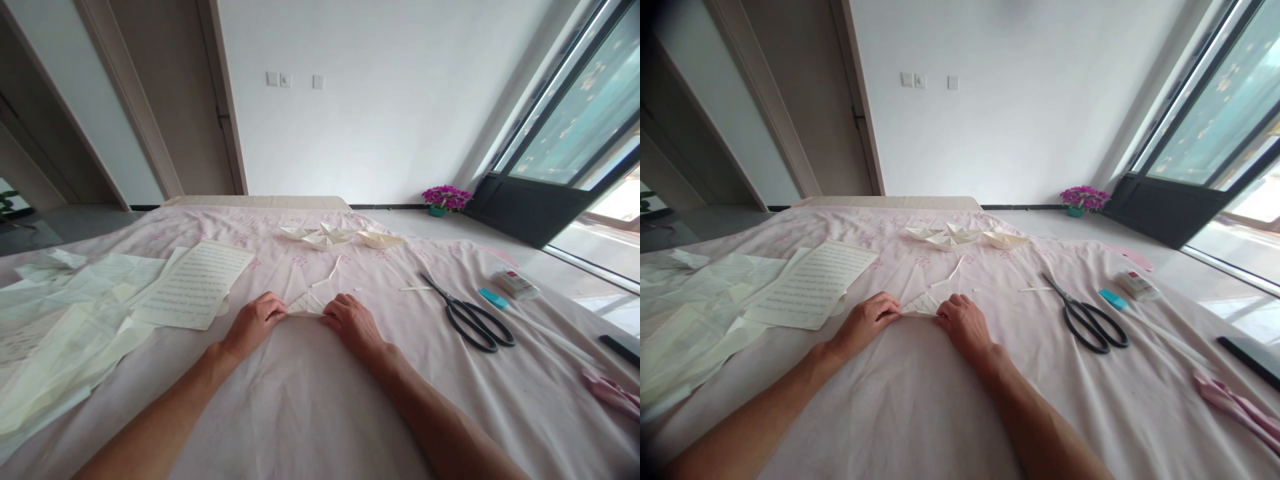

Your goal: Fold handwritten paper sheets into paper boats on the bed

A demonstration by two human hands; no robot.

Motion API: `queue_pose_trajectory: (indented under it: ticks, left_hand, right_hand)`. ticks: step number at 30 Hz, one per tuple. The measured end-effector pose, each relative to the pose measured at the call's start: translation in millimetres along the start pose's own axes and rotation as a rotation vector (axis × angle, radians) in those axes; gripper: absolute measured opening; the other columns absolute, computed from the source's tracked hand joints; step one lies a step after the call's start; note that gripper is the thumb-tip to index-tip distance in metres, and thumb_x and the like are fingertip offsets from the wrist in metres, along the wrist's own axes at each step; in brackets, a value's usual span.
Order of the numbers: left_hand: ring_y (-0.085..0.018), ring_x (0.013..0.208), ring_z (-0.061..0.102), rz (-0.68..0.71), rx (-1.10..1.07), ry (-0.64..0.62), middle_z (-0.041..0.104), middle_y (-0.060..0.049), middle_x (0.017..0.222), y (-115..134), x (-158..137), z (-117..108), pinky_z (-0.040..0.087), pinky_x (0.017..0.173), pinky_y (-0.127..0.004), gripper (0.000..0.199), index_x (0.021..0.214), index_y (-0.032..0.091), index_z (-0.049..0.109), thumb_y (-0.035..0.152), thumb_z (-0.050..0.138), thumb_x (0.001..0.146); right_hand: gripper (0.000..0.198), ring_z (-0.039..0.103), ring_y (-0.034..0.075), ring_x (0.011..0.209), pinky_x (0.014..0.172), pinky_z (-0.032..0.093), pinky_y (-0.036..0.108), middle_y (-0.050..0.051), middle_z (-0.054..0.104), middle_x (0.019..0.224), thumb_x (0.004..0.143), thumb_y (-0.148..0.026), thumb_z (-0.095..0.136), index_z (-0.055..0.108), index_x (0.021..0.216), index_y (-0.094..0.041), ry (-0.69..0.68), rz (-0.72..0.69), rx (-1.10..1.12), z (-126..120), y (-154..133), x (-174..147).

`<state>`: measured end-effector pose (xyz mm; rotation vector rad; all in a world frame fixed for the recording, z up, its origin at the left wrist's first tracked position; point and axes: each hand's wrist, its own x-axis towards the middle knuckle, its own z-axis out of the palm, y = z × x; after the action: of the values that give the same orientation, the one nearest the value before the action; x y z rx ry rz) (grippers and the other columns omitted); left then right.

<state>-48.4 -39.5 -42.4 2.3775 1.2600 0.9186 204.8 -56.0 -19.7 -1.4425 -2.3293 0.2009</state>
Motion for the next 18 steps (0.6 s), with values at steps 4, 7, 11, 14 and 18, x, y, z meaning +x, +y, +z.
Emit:
queue_pose_trajectory:
  ticks: [4, 7, 11, 14, 18]
  left_hand:
    - [-0.015, 0.083, 0.059, -0.086, -0.008, -0.011, 0.063, -0.003, 0.090, 0, 3, 0, 0.045, 0.076, -0.026, 0.011, 0.082, 0.020, 0.064, 0.025, 0.055, 0.085]
    - [-0.016, 0.082, 0.058, -0.109, 0.020, -0.011, 0.061, -0.003, 0.090, 1, 4, 1, 0.044, 0.076, -0.026, 0.013, 0.082, 0.020, 0.062, 0.026, 0.052, 0.087]
    - [-0.016, 0.084, 0.056, -0.106, 0.064, 0.000, 0.058, -0.003, 0.090, 3, 5, 4, 0.043, 0.077, -0.027, 0.016, 0.078, 0.020, 0.058, 0.027, 0.048, 0.089]
    - [-0.016, 0.084, 0.055, -0.114, 0.104, -0.002, 0.057, -0.003, 0.090, 3, 6, 6, 0.043, 0.077, -0.027, 0.016, 0.078, 0.020, 0.057, 0.028, 0.048, 0.089]
    - [-0.016, 0.084, 0.055, -0.132, 0.160, -0.006, 0.055, -0.003, 0.090, 4, 7, 8, 0.043, 0.078, -0.027, 0.017, 0.078, 0.020, 0.057, 0.029, 0.048, 0.089]
  right_hand:
    - [0.015, 0.053, 0.015, 0.086, 0.072, 0.036, 0.025, 0.001, 0.063, 0.089, 0.089, -0.035, 0.056, 0.064, 0.087, -0.023, -0.008, 0.057, 0.023, 0, 2, 2]
    - [0.018, 0.053, 0.015, 0.085, 0.073, 0.035, 0.025, 0.002, 0.064, 0.088, 0.092, -0.035, 0.050, 0.063, 0.087, -0.023, -0.020, 0.093, 0.017, -2, 0, 3]
    - [0.025, 0.054, 0.015, 0.081, 0.075, 0.034, 0.027, 0.002, 0.064, 0.086, 0.095, -0.037, 0.044, 0.062, 0.085, -0.022, -0.016, 0.128, -0.025, -1, -4, 6]
    - [0.028, 0.053, 0.016, 0.078, 0.074, 0.033, 0.028, 0.003, 0.064, 0.084, 0.096, -0.039, 0.041, 0.060, 0.082, -0.022, -0.003, 0.154, -0.075, 2, -6, 8]
    - [0.032, 0.053, 0.017, 0.078, 0.071, 0.031, 0.028, 0.004, 0.064, 0.084, 0.096, -0.042, 0.039, 0.059, 0.080, -0.022, -0.009, 0.193, -0.118, 5, -9, 12]
